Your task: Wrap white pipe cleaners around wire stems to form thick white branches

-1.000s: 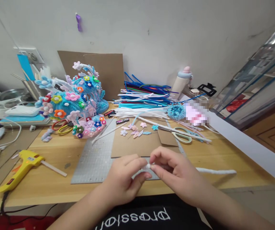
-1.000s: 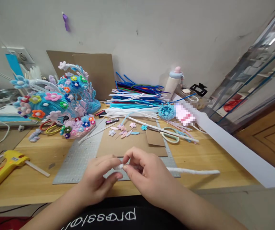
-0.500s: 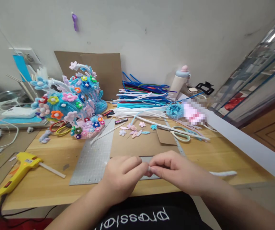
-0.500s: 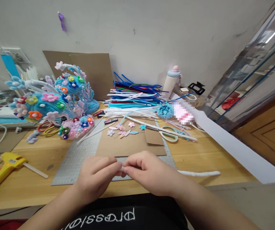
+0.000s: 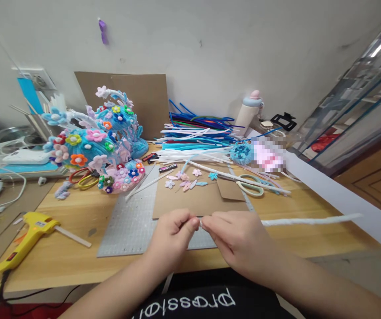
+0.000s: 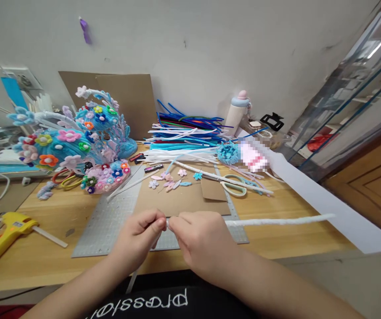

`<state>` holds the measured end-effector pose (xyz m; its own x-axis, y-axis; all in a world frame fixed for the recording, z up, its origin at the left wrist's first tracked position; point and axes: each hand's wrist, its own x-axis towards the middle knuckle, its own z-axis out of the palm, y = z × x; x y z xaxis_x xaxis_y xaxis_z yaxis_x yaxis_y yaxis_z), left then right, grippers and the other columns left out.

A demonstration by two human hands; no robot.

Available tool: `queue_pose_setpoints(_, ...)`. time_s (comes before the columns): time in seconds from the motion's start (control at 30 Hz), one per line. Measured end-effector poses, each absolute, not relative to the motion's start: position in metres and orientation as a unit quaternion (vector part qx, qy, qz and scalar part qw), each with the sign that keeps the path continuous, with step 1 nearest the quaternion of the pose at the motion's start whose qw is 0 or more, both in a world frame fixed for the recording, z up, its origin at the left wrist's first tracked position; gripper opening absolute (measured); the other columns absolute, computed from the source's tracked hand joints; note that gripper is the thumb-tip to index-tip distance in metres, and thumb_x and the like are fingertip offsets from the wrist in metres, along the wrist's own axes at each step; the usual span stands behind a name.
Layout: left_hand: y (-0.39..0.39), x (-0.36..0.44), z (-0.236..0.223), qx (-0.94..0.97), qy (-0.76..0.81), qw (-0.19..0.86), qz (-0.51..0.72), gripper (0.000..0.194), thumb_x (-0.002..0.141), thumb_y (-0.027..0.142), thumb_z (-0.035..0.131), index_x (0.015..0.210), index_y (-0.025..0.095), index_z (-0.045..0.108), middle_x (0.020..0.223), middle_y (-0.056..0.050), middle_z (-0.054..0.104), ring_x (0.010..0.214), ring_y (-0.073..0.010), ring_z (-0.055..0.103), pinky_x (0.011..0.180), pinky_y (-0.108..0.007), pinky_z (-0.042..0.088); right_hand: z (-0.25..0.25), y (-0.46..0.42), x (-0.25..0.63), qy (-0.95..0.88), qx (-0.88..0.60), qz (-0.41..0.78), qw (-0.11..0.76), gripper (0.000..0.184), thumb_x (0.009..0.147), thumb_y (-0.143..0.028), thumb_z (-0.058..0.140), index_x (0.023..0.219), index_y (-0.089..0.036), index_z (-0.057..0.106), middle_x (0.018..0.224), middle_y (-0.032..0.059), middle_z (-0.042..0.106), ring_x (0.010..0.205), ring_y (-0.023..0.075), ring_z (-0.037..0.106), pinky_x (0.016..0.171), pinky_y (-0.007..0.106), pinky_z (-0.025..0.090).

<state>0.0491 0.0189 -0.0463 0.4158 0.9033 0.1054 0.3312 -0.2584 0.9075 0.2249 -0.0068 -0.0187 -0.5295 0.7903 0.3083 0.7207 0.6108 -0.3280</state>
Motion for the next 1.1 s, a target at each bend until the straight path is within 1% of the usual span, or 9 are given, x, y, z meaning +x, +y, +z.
queue_pose_setpoints(0.1,0.021,0.048,-0.043,0.640,0.421,0.580,0.279,0.030,0.089,0.039,0.041,0.070,0.018,0.048,0.046,0.007,0.043,0.044,-0.0094,0.041,0.047,-0.021,0.034,-0.018,-0.004,0.225,-0.867,-0.439,0.103,0.210,0.024,0.089,-0.015,0.039,0.077,-0.016,0.059,0.066,0.0016,0.058,0.060,0.0132,0.050,0.055,0.027,0.028)
queue_pose_setpoints(0.17,0.020,0.046,-0.040,0.655,0.407,0.574,0.275,0.026,0.088,0.038,0.044,0.074,0.017,0.049,0.054,0.005,0.049,0.051,-0.0105,0.047,0.052,-0.022,0.038,-0.016,-0.004,0.225,-0.861,-0.443,0.129,0.216,0.022,0.089,-0.015,0.040,0.079,-0.016,0.060,0.069,0.0013,0.059,0.061,0.0130,0.052,0.056,0.026,0.028)
queue_pose_setpoints(0.33,0.018,0.044,-0.038,0.811,0.383,0.330,0.295,0.012,0.086,0.024,0.053,0.076,0.017,0.055,0.067,0.001,0.056,0.063,-0.0122,0.051,0.057,-0.023,0.039,-0.013,-0.006,0.226,-0.848,-0.454,0.173,0.211,0.020,0.088,-0.016,0.043,0.078,-0.016,0.060,0.071,0.0012,0.061,0.061,0.0130,0.052,0.055,0.026,0.029)
queue_pose_setpoints(0.43,0.020,0.040,-0.045,0.851,0.342,0.222,0.331,0.005,0.086,0.019,0.053,0.088,0.018,0.058,0.072,0.000,0.061,0.063,-0.0113,0.054,0.057,-0.022,0.042,-0.011,-0.005,0.228,-0.834,-0.461,0.220,0.208,0.021,0.090,-0.017,0.043,0.082,-0.018,0.062,0.075,0.0011,0.063,0.067,0.0134,0.055,0.059,0.025,0.033)
queue_pose_setpoints(0.57,0.023,0.033,-0.054,0.913,0.239,0.055,0.326,0.015,0.089,0.015,0.045,0.094,0.019,0.059,0.076,-0.003,0.065,0.068,-0.0127,0.058,0.061,-0.023,0.044,-0.010,-0.005,0.228,-0.819,-0.448,0.284,0.219,0.022,0.092,-0.018,0.042,0.087,-0.021,0.063,0.080,-0.0002,0.066,0.072,0.0133,0.059,0.063,0.024,0.037)
queue_pose_setpoints(0.67,0.023,0.033,-0.053,0.915,0.227,0.004,0.332,0.018,0.090,0.015,0.041,0.090,0.017,0.058,0.069,-0.002,0.063,0.063,-0.0126,0.056,0.057,-0.023,0.042,-0.011,-0.006,0.227,-0.818,-0.445,0.276,0.236,0.023,0.092,-0.017,0.040,0.085,-0.020,0.062,0.078,0.0007,0.065,0.072,0.0140,0.058,0.064,0.025,0.037)
queue_pose_setpoints(0.8,0.022,0.040,-0.048,0.901,0.264,0.053,0.340,0.020,0.090,0.013,0.039,0.081,0.017,0.056,0.066,-0.001,0.061,0.058,-0.0117,0.053,0.054,-0.022,0.038,-0.015,-0.007,0.226,-0.830,-0.443,0.229,0.248,0.022,0.090,-0.013,0.040,0.081,-0.019,0.060,0.074,0.0016,0.063,0.069,0.0144,0.056,0.061,0.025,0.036)
queue_pose_setpoints(0.97,0.019,0.047,-0.049,0.822,0.381,0.274,0.324,0.024,0.093,0.024,0.041,0.075,0.017,0.056,0.064,0.001,0.058,0.060,-0.0107,0.055,0.056,-0.021,0.040,-0.021,-0.005,0.223,-0.849,-0.447,0.147,0.240,0.022,0.089,-0.014,0.039,0.082,-0.016,0.060,0.071,0.0037,0.061,0.066,0.0154,0.055,0.059,0.026,0.034)
queue_pose_setpoints(1.1,0.018,0.045,-0.048,0.801,0.396,0.315,0.320,0.023,0.091,0.028,0.044,0.076,0.017,0.056,0.064,0.001,0.057,0.058,-0.0105,0.051,0.056,-0.021,0.038,-0.016,-0.003,0.224,-0.832,-0.462,0.214,0.220,0.023,0.094,-0.022,0.040,0.081,-0.018,0.059,0.073,0.0015,0.060,0.067,0.0139,0.054,0.060,0.025,0.035)
